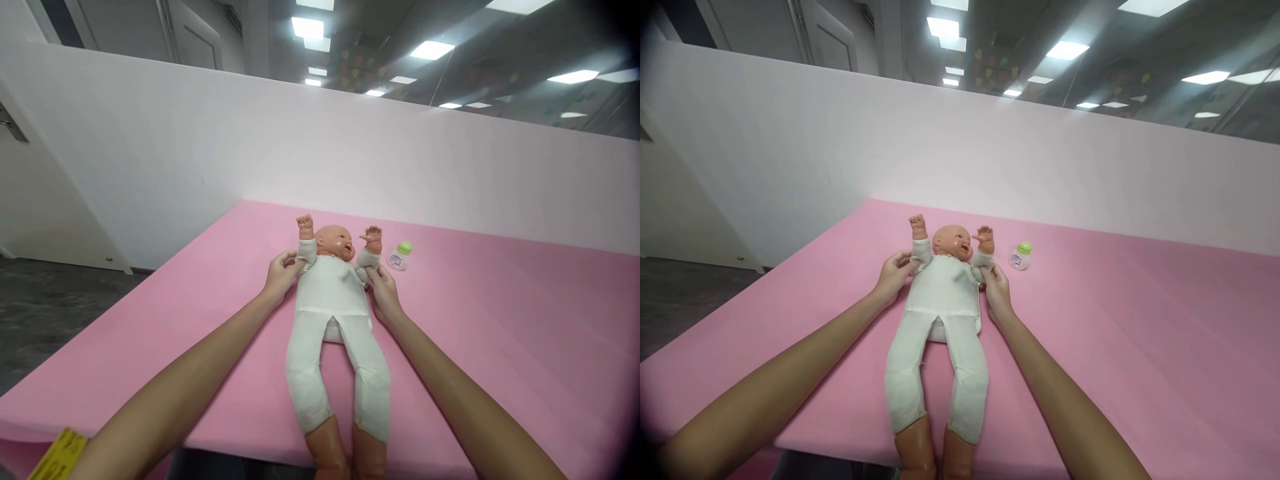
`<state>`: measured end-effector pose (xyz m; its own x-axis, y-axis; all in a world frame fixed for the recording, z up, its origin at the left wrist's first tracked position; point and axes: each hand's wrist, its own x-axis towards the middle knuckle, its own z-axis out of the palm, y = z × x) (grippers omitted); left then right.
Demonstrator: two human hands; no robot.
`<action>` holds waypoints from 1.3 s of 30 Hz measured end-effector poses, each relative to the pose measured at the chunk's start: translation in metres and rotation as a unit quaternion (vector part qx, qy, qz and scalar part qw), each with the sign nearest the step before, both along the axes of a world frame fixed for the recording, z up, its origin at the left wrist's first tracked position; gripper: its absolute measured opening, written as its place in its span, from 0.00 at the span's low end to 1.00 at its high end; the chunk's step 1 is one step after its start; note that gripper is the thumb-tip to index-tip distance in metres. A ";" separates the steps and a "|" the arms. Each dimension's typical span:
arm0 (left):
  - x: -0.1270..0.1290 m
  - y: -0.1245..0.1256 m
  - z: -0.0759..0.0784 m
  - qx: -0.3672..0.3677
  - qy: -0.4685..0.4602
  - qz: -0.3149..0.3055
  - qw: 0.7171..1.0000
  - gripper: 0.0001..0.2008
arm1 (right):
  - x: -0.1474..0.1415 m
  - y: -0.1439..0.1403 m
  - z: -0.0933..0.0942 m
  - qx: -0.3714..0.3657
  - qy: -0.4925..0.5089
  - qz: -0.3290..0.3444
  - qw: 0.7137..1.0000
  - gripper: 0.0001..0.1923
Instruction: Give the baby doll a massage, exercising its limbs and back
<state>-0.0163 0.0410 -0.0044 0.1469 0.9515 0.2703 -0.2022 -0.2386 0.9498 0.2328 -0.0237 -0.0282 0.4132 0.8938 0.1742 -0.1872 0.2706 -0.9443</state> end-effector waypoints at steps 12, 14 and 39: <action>-0.001 -0.004 0.003 -0.019 0.019 -0.002 1.000 0.20 | -0.001 -0.002 0.004 -0.012 -0.001 0.007 1.000 0.12; -0.001 -0.004 0.003 -0.012 0.020 -0.009 1.000 0.20 | -0.001 -0.003 0.004 -0.003 -0.007 0.017 1.000 0.09; 0.000 -0.004 0.004 -0.027 0.014 -0.018 0.999 0.17 | -0.002 -0.001 0.004 -0.015 0.005 -0.003 1.000 0.14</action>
